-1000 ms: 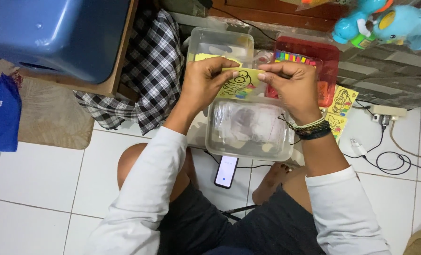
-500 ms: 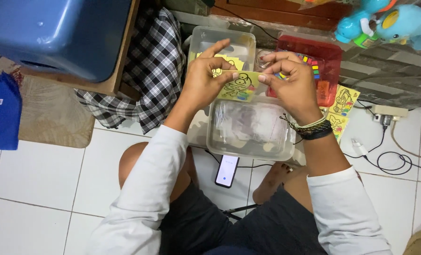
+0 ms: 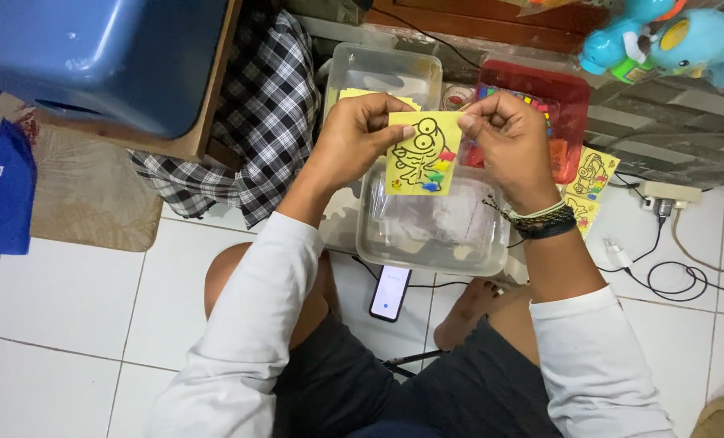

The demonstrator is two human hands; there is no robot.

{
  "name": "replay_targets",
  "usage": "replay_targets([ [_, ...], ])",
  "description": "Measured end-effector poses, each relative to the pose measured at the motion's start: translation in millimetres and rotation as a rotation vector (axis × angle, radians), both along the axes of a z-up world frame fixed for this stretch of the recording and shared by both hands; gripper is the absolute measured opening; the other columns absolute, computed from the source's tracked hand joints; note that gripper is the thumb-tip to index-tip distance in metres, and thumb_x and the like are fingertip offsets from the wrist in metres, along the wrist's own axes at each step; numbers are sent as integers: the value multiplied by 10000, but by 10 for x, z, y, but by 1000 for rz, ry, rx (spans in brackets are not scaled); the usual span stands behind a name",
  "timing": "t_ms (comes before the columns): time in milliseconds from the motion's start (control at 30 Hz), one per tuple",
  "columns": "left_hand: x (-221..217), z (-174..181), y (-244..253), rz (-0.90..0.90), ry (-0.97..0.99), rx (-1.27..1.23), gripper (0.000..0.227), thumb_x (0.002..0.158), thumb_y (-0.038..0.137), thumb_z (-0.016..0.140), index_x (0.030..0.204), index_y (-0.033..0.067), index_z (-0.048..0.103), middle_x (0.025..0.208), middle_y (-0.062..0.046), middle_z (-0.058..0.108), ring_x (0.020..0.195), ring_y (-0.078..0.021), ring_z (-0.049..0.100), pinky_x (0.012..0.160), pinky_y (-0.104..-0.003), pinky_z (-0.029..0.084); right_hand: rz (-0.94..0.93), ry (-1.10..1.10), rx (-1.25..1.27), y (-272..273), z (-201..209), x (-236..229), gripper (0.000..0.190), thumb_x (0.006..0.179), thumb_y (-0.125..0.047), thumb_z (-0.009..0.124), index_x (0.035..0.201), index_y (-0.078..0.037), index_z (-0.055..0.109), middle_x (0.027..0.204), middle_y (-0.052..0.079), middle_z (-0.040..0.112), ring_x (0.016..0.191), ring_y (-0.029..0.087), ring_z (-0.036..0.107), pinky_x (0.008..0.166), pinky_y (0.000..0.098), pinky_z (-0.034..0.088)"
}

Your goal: The person picks up drawings on yellow paper and small colorful tiles by hand, places them together into small plastic bags, and sets the finished bags into a larger container.

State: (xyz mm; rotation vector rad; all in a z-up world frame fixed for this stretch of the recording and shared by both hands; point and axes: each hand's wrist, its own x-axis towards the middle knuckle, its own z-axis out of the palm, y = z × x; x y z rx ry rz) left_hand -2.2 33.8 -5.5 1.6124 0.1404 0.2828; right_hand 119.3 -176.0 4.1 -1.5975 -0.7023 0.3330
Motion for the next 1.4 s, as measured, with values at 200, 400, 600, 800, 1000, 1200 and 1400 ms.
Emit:
replay_targets([
  [200, 24, -43, 44, 39, -37, -46, 243, 911, 38, 765, 1151, 22, 733, 811, -145, 768, 715, -91, 690, 624, -232, 609, 71, 40, -5, 9, -41, -1, 162, 953, -14, 797, 1078, -10, 693, 784, 20, 608, 724, 43, 559, 684, 189, 492],
  [400, 56, -92, 39, 35, -35, -103, 264, 913, 24, 763, 1171, 3, 714, 856, -172, 772, 732, -137, 730, 640, -265, 655, 3, 60, 7, -37, -262, 145, 139, 957, -24, 815, 1023, 7, 696, 776, 60, 643, 715, 65, 628, 667, 172, 509],
  [600, 19, 20, 26, 15, -8, -94, 265, 917, 8, 749, 1174, -21, 690, 914, -190, 774, 769, -153, 746, 660, -280, 677, -55, 103, 37, -50, -235, 149, 128, 985, -14, 788, 1055, 9, 684, 757, 50, 603, 681, 57, 626, 632, 163, 510],
  [800, 20, 137, -16, 94, -64, -92, 190, 913, -75, 696, 1102, -56, 687, 889, -114, 778, 724, -110, 726, 612, -202, 606, 55, 287, 46, -70, 38, 2, 175, 979, 57, 647, 1143, -1, 638, 994, 53, 676, 868, 70, 639, 777, 148, 554],
  [1000, 99, 198, -144, 102, -27, -81, 183, 910, -13, 731, 1088, -15, 693, 795, -57, 757, 612, -68, 655, 516, -191, 550, -27, 291, 86, -214, 13, 26, 114, 988, -2, 678, 1098, -31, 671, 954, 16, 693, 816, 43, 637, 733, 135, 508],
  [1200, 224, 269, -384, 112, -24, 23, 119, 882, 22, 779, 985, 4, 723, 723, -19, 723, 552, -50, 578, 465, -190, 487, -72, 270, 94, -475, 119, 4, 74, 1010, 4, 651, 1081, -16, 665, 954, 29, 693, 798, 50, 624, 751, 155, 546],
  [1400, 366, 213, -642, -32, -65, 102, 111, 919, -1, 783, 1010, 9, 720, 793, -46, 743, 619, -74, 645, 512, -197, 525, -155, 23, -39, -983, 47, 95, 85, 1025, 84, 680, 1086, 26, 686, 877, 14, 625, 745, 58, 518, 704, 172, 448],
])
